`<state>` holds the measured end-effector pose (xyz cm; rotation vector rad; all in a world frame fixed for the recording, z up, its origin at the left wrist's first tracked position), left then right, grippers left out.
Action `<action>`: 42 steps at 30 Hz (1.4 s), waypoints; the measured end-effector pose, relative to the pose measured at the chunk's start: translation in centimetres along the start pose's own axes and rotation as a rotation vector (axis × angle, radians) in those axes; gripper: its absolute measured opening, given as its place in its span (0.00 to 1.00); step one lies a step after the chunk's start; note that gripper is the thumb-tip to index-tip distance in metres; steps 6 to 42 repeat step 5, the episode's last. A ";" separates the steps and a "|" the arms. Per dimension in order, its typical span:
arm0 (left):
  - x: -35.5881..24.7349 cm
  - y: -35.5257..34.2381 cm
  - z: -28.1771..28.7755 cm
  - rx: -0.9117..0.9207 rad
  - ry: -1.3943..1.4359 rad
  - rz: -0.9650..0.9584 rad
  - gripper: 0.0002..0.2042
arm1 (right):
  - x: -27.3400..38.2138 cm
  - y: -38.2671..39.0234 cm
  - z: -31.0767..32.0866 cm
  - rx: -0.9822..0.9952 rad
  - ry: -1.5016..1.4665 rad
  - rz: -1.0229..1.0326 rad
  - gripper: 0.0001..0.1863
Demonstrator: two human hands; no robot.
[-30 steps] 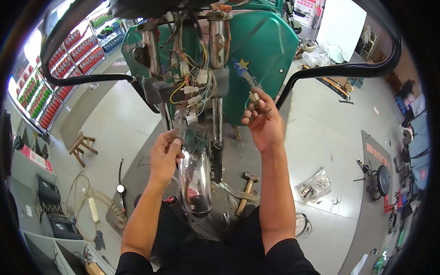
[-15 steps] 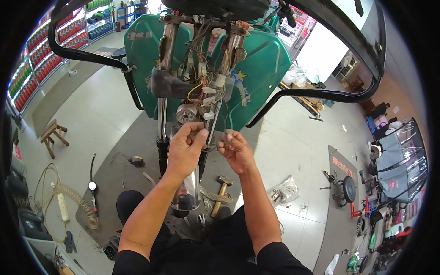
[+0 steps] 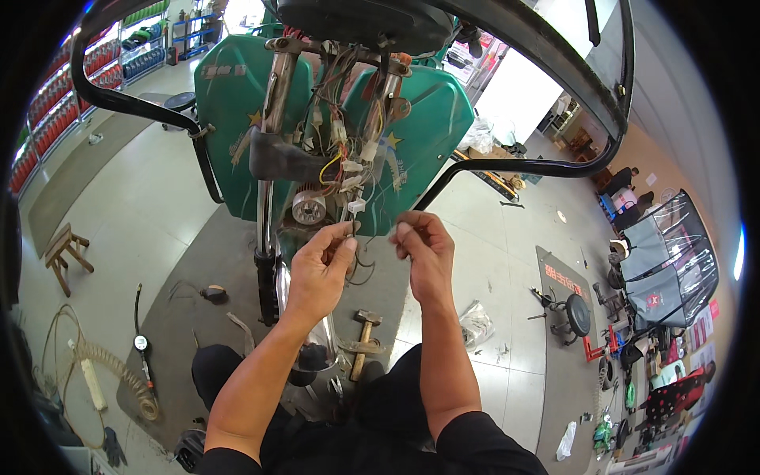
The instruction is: The person repairs electrical wiring on a green motorized tricycle by stripping wire ends, connecting wires, and securing them with electrical tape. The person also briefly picks up and sets down a black plastic cover.
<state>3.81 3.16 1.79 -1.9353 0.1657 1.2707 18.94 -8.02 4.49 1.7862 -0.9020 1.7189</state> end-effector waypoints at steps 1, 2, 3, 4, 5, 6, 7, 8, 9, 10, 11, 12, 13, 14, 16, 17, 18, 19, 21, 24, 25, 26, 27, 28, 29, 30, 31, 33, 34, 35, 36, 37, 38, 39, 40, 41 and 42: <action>0.2 0.0 -0.2 0.000 0.006 -0.015 0.12 | 0.8 1.1 -0.3 0.066 -0.034 -0.047 0.08; 0.5 0.0 -0.4 0.002 0.007 -0.029 0.12 | 1.2 2.0 -0.7 0.134 -0.073 -0.093 0.08; 0.8 -0.1 -0.5 0.007 0.006 -0.052 0.12 | 1.2 2.5 -0.9 0.182 -0.022 -0.082 0.09; 1.2 -0.2 -0.5 0.012 0.000 -0.077 0.12 | 1.6 2.9 -1.8 0.172 0.033 -0.062 0.12; 1.7 -0.3 -0.4 0.017 -0.005 -0.103 0.12 | 1.3 3.0 -2.2 0.165 0.099 -0.057 0.14; 1.7 -0.3 -0.4 0.017 -0.005 -0.103 0.12 | 1.3 3.0 -2.2 0.165 0.099 -0.057 0.14; 1.7 -0.3 -0.4 0.017 -0.005 -0.103 0.12 | 1.3 3.0 -2.2 0.165 0.099 -0.057 0.14; 1.7 -0.3 -0.4 0.017 -0.005 -0.103 0.12 | 1.3 3.0 -2.2 0.165 0.099 -0.057 0.14; 1.7 -0.3 -0.4 0.017 -0.005 -0.103 0.12 | 1.3 3.0 -2.2 0.165 0.099 -0.057 0.14; 1.7 -0.3 -0.4 0.017 -0.005 -0.103 0.12 | 1.3 3.0 -2.2 0.165 0.099 -0.057 0.14; 1.7 -0.3 -0.4 0.017 -0.005 -0.103 0.12 | 1.3 3.0 -2.2 0.165 0.099 -0.057 0.14; 1.7 -0.3 -0.4 0.017 -0.005 -0.103 0.12 | 1.3 3.0 -2.2 0.165 0.099 -0.057 0.14; 1.7 -0.3 -0.4 0.017 -0.005 -0.103 0.12 | 1.3 3.0 -2.2 0.165 0.099 -0.057 0.14; 1.7 -0.3 -0.4 0.017 -0.005 -0.103 0.12 | 1.3 3.0 -2.2 0.165 0.099 -0.057 0.14; 1.7 -0.3 -0.4 0.017 -0.005 -0.103 0.12 | 1.3 3.0 -2.2 0.165 0.099 -0.057 0.14; 1.7 -0.3 -0.4 0.017 -0.005 -0.103 0.12 | 1.3 3.0 -2.2 0.165 0.099 -0.057 0.14; 1.7 -0.3 -0.4 0.017 -0.005 -0.103 0.12 | 1.3 3.0 -2.2 0.165 0.099 -0.057 0.14; 1.7 -0.3 -0.4 0.017 -0.005 -0.103 0.12 | 1.3 3.0 -2.2 0.165 0.099 -0.057 0.14; 1.7 -0.3 -0.4 0.017 -0.005 -0.103 0.12 | 1.3 3.0 -2.2 0.165 0.099 -0.057 0.14; 1.7 -0.3 -0.4 0.017 -0.005 -0.103 0.12 | 1.3 3.0 -2.2 0.165 0.099 -0.057 0.14; 1.7 -0.3 -0.4 0.017 -0.005 -0.103 0.12 | 1.3 3.0 -2.2 0.165 0.099 -0.057 0.14; 1.7 -0.3 -0.4 0.017 -0.005 -0.103 0.12 | 1.3 3.0 -2.2 0.165 0.099 -0.057 0.14; 1.7 -0.3 -0.4 0.017 -0.005 -0.103 0.12 | 1.3 3.0 -2.2 0.165 0.099 -0.057 0.14; 1.7 -0.3 -0.4 0.017 -0.005 -0.103 0.12 | 1.3 3.0 -2.2 0.165 0.099 -0.057 0.14; 1.7 -0.3 -0.4 0.017 -0.005 -0.103 0.12 | 1.3 3.0 -2.2 0.165 0.099 -0.057 0.14; 1.7 -0.3 -0.4 0.017 -0.005 -0.103 0.12 | 1.3 3.0 -2.2 0.165 0.099 -0.057 0.14; 1.7 -0.3 -0.4 0.017 -0.005 -0.103 0.12 | 1.3 3.0 -2.2 0.165 0.099 -0.057 0.14; 1.7 -0.3 -0.4 0.017 -0.005 -0.103 0.12 | 1.3 3.0 -2.2 0.165 0.099 -0.057 0.14; 1.7 -0.3 -0.4 0.017 -0.005 -0.103 0.12 | 1.3 3.0 -2.2 0.165 0.099 -0.057 0.14; 1.7 -0.3 -0.4 0.017 -0.005 -0.103 0.12 | 1.3 3.0 -2.2 0.165 0.099 -0.057 0.14; 1.7 -0.3 -0.4 0.017 -0.005 -0.103 0.12 | 1.3 3.0 -2.2 0.165 0.099 -0.057 0.14; 1.7 -0.3 -0.4 0.017 -0.005 -0.103 0.12 | 1.3 3.0 -2.2 0.165 0.099 -0.057 0.14; 1.7 -0.3 -0.4 0.017 -0.005 -0.103 0.12 | 1.3 3.0 -2.2 0.165 0.099 -0.057 0.14; 1.7 -0.3 -0.4 0.017 -0.005 -0.103 0.12 | 1.3 3.0 -2.2 0.165 0.099 -0.057 0.14; 1.7 -0.3 -0.4 0.017 -0.005 -0.103 0.12 | 1.3 3.0 -2.2 0.165 0.099 -0.057 0.14; 1.7 -0.3 -0.4 0.017 -0.005 -0.103 0.12 | 1.3 3.0 -2.2 0.165 0.099 -0.057 0.14; 1.7 -0.3 -0.4 0.017 -0.005 -0.103 0.12 | 1.3 3.0 -2.2 0.165 0.099 -0.057 0.14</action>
Point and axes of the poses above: each hand's wrist, its own y-axis away from the middle knuckle, its own z-axis out of the back of the hand, x = y × z, the point moved 1 cm from there along -y, towards the middle knuckle, and after that the axes turned 14 degrees about -z, right-handed, at the moved point
